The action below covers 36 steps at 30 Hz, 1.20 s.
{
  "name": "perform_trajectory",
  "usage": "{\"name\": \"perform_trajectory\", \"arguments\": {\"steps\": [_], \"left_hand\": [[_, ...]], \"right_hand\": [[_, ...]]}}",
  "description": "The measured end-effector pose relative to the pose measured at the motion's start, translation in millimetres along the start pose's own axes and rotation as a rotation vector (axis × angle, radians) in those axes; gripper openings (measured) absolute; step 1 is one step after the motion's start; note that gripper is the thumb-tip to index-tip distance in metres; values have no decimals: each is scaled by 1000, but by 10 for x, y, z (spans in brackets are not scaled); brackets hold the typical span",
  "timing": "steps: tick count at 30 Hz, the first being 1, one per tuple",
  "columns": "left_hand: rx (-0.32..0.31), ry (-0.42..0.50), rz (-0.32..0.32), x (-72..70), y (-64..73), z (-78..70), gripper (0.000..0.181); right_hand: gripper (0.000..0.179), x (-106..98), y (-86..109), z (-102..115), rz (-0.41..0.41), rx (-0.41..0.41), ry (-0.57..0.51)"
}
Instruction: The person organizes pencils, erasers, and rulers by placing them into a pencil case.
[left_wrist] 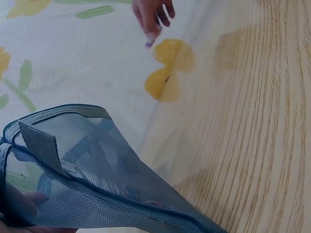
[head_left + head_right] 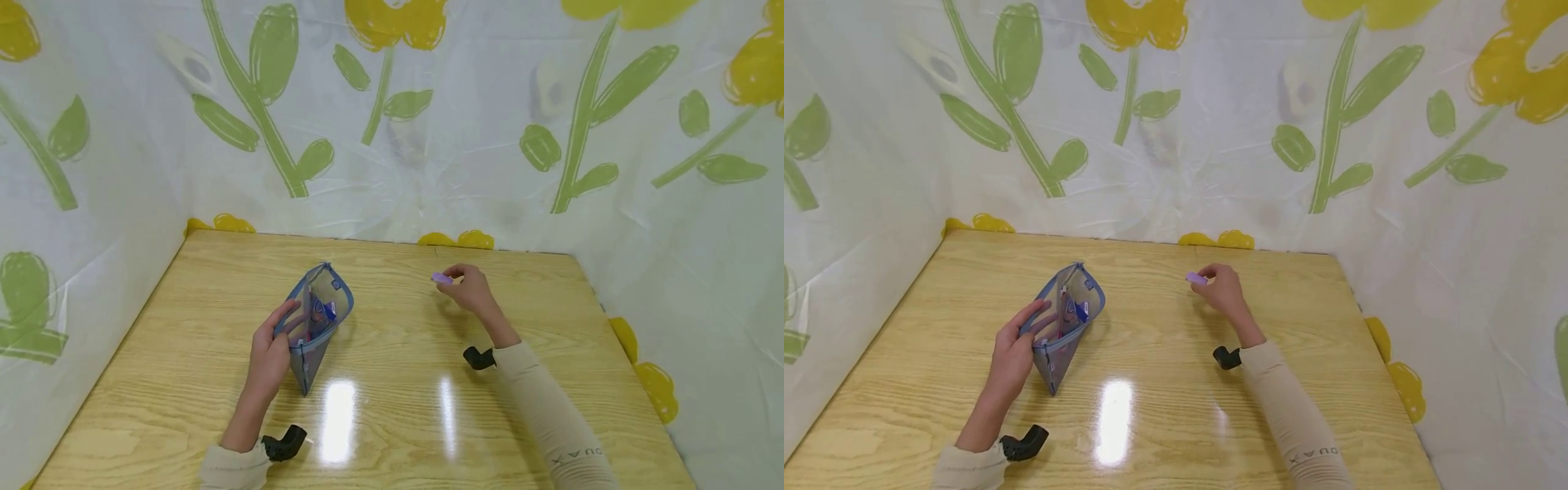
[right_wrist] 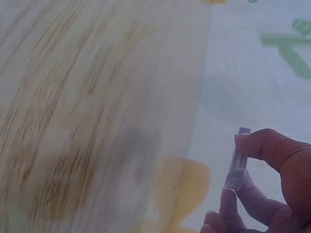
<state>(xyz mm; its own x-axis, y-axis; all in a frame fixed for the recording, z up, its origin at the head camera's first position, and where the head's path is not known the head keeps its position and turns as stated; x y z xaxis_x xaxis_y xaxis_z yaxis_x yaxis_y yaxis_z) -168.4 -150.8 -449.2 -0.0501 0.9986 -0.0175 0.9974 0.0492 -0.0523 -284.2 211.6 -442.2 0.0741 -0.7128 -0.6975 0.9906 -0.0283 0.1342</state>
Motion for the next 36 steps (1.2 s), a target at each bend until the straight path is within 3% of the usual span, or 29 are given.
{"name": "perform_trajectory", "arguments": {"steps": [15,22,36], "left_hand": [[6,20,-20,4,-5,6,62],[7,14,-22,-1,8,15,61],[21,27,-22,-2,17,47,62]], "right_hand": [[21,360,198,683,95,-212,-65],[22,500,304,975,131,-252,-49],[18,785,421,1288,215,-364,-64]]}}
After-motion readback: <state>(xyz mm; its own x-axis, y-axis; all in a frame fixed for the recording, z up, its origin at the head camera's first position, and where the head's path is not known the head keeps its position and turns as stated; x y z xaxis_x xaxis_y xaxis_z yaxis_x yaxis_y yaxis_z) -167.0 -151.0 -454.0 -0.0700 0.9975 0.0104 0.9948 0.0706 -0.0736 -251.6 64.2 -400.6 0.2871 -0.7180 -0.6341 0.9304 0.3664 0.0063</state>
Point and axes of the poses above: each hand's wrist, its own y-axis away from the middle knuckle, its own x-axis out of the palm, z = x × y, the point moved 5 cm from there along -y, towards the middle knuckle, and after that the axes turned 5 degrees about x, right-handed, at the moved point
